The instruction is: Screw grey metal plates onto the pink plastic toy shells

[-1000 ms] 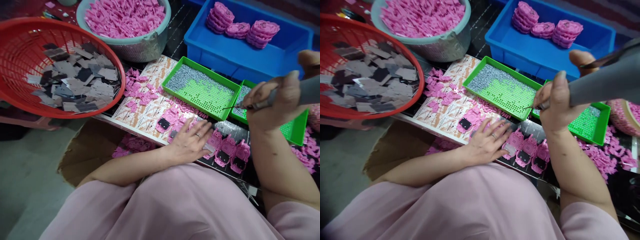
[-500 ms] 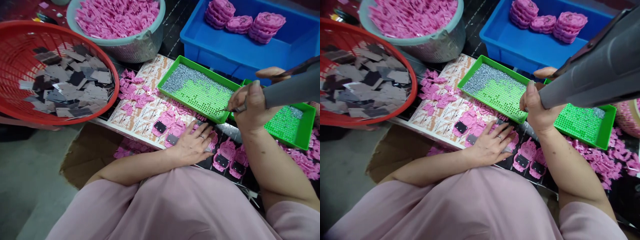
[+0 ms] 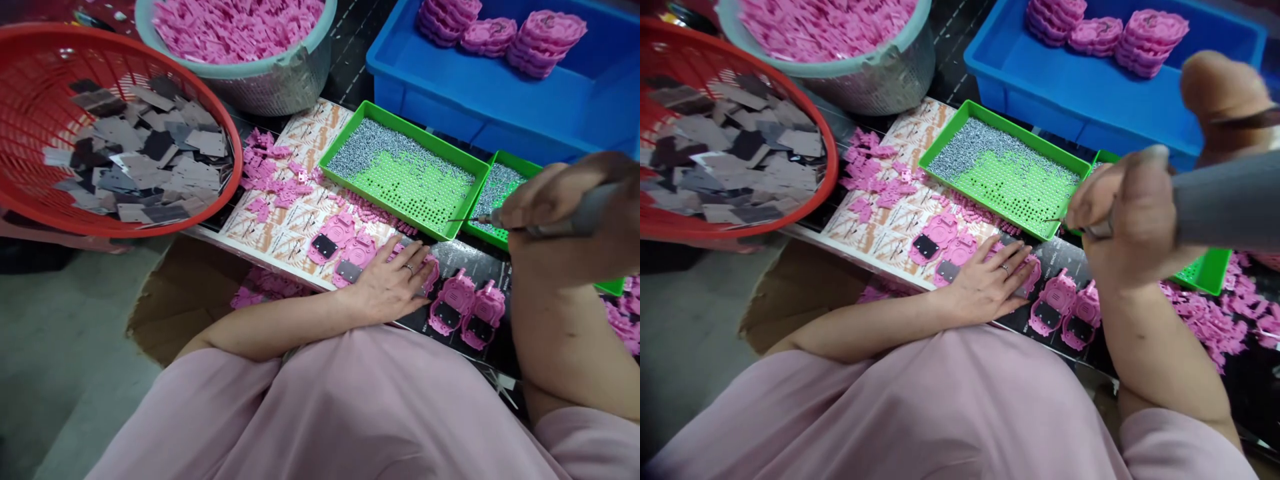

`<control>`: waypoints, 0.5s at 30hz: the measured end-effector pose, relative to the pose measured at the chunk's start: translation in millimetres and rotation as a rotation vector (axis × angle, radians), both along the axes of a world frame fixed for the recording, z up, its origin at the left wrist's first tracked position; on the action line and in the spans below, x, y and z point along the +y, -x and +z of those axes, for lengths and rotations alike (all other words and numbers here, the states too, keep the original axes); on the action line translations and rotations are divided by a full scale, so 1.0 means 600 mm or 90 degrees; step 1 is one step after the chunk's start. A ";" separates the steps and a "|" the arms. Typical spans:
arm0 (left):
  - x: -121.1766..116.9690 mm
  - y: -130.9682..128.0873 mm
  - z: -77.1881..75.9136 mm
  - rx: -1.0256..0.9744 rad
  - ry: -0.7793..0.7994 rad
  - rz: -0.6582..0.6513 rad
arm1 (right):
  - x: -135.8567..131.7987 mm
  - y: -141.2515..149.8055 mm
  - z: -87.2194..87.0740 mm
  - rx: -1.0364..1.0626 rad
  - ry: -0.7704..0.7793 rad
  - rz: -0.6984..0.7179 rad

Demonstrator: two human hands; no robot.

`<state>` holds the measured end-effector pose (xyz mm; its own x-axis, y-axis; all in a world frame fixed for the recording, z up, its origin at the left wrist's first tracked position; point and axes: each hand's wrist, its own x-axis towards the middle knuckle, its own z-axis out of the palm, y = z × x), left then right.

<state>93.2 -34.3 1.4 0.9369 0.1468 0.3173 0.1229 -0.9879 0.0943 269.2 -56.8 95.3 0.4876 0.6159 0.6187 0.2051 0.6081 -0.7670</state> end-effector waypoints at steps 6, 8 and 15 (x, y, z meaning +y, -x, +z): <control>-0.002 -0.004 0.007 0.008 0.017 -0.003 | -0.050 0.030 -0.013 0.001 0.060 0.101; -0.002 -0.005 0.008 0.000 0.011 -0.003 | -0.052 0.039 -0.022 0.013 0.047 0.104; -0.002 -0.007 0.006 0.022 0.018 -0.012 | -0.050 0.039 -0.040 -0.057 0.140 0.138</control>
<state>97.2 -35.3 5.2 0.9498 0.1380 0.2808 0.1083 -0.9870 0.1187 245.6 -87.1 71.2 0.2806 0.8233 0.4934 0.1612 0.4664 -0.8698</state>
